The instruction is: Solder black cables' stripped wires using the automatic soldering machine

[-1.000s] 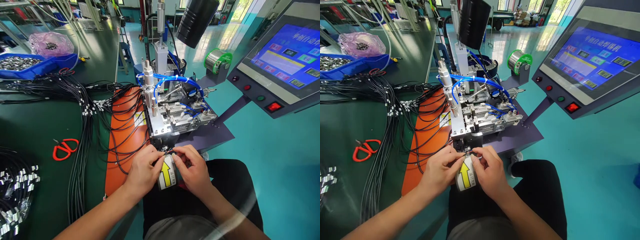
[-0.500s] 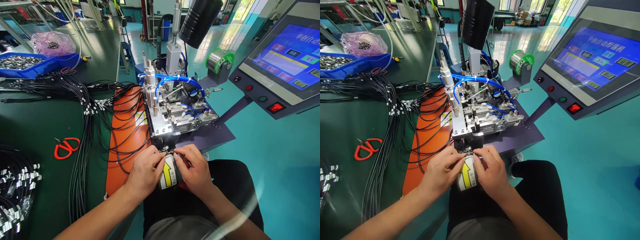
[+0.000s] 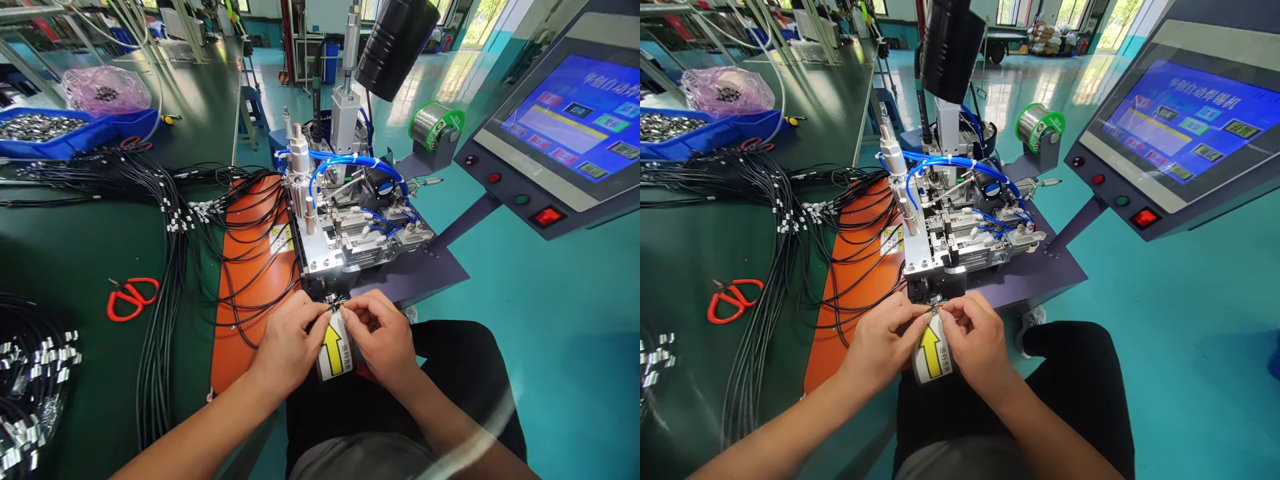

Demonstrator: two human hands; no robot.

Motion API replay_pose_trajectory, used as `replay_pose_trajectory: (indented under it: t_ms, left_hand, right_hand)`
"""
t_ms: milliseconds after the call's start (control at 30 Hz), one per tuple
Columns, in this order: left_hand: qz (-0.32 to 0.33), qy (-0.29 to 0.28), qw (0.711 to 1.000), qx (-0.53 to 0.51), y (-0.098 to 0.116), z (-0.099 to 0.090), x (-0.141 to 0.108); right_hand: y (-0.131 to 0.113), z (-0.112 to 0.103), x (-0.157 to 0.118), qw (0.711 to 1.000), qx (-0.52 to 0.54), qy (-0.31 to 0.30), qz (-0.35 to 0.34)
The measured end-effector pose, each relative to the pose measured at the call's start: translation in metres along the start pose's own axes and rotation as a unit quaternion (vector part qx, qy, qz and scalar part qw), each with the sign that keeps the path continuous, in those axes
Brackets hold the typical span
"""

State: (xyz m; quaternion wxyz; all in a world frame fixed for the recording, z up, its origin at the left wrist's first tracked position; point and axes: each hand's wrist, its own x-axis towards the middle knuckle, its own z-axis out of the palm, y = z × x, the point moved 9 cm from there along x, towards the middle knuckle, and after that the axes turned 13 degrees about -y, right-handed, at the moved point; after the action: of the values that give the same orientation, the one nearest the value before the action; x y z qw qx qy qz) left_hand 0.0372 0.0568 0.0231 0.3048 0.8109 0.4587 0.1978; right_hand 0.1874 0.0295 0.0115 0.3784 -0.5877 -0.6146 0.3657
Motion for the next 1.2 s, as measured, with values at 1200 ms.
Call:
replay_pose_trajectory:
  t_ms: [1200]
  left_hand:
    - [0.009, -0.012, 1.0, -0.019, 0.0, 0.005, -0.001]
  right_hand:
    - [0.035, 0.018, 0.024, 0.951, 0.247, -0.141, 0.122]
